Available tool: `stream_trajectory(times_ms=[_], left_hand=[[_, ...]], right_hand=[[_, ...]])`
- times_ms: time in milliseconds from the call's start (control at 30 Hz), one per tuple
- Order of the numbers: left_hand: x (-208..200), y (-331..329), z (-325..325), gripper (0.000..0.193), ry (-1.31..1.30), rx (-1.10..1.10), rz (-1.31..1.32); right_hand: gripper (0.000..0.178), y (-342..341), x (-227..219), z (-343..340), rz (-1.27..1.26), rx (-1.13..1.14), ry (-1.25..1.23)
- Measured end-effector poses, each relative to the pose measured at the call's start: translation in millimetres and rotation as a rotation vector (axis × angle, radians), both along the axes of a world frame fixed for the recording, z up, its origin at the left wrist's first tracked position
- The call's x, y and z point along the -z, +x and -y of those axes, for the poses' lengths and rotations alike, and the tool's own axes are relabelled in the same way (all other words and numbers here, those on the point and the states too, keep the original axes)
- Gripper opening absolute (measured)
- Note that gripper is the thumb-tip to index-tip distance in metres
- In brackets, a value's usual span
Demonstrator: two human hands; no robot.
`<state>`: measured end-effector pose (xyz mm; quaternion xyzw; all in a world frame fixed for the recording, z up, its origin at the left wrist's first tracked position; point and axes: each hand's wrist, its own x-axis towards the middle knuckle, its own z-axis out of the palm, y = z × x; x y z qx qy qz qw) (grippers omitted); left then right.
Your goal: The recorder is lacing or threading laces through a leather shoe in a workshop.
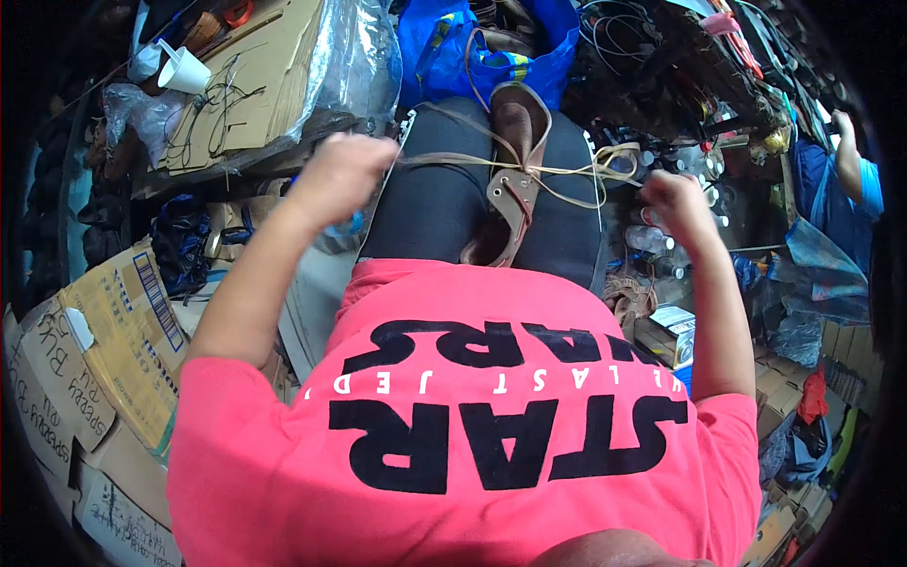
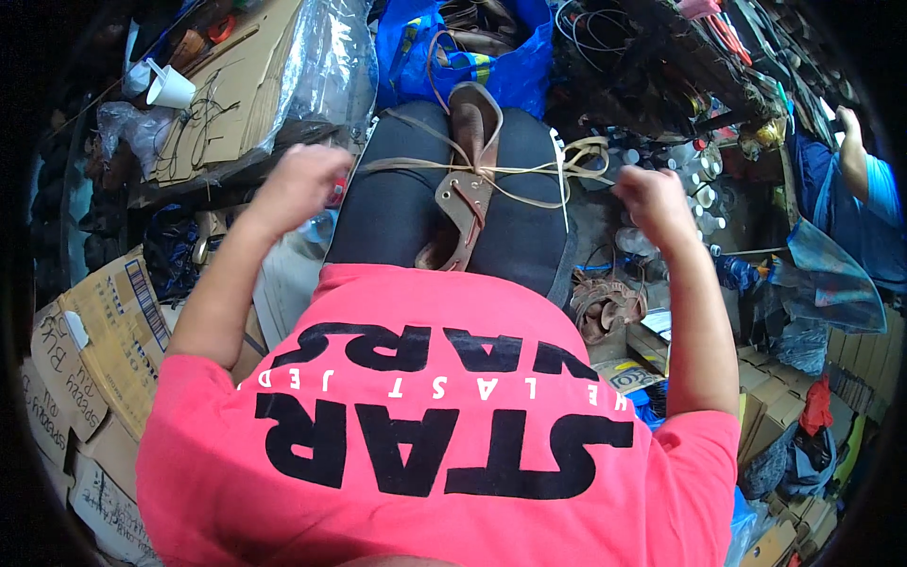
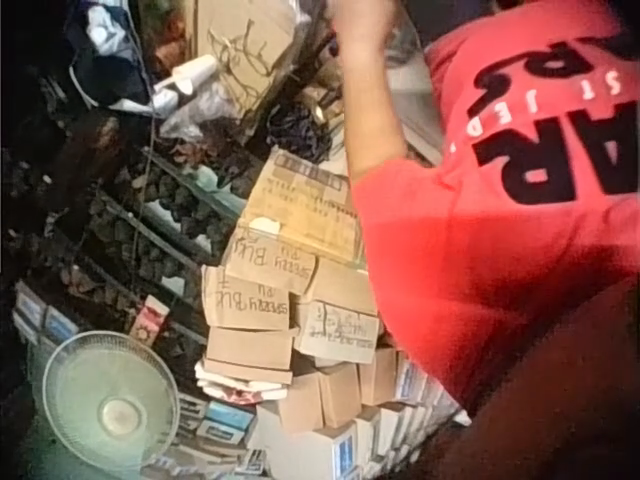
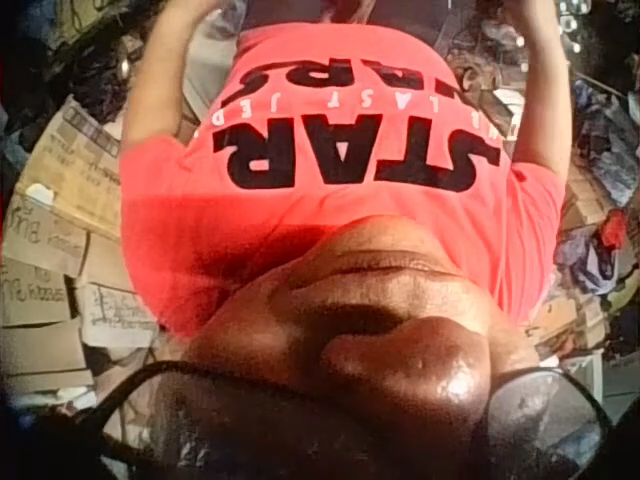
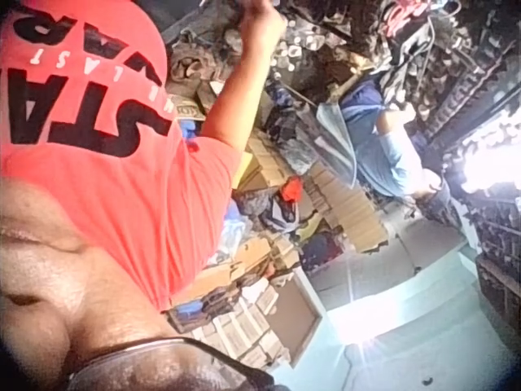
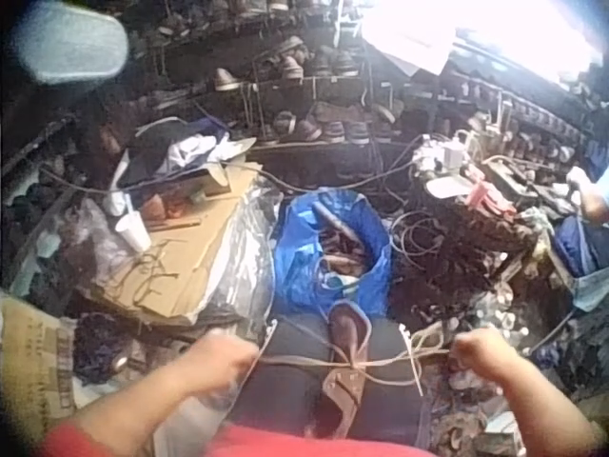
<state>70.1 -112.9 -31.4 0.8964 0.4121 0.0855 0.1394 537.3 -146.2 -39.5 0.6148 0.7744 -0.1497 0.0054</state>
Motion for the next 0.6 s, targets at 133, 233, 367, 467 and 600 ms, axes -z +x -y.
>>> stream_trajectory(times_ms=[133, 233, 367, 467, 600], left_hand=[[-37, 11, -15, 0.007, -0.331, -0.216, 0.474], [-56, 63, -19, 0.007, -0.622, -0.047, 1.126], [-63, 104, 10, 0.027, -1.263, 0.301, 1.176], [-45, 72, 13, 0.023, -0.582, 0.214, 0.383], [-63, -46, -44, 0.014, 0.078, -0.335, -0.154]], right_hand=[[0.011, 20, -17, -10, -1.512, 0.423, -0.023], [0.014, -44, -44, -35, -1.993, 0.031, -0.184], [0.026, -107, -84, -21, -1.989, -0.225, -0.555], [0.026, -90, -95, 4, -0.95, -0.193, -0.323], [0.022, 8, -48, 35, -0.295, 0.273, -0.281]])
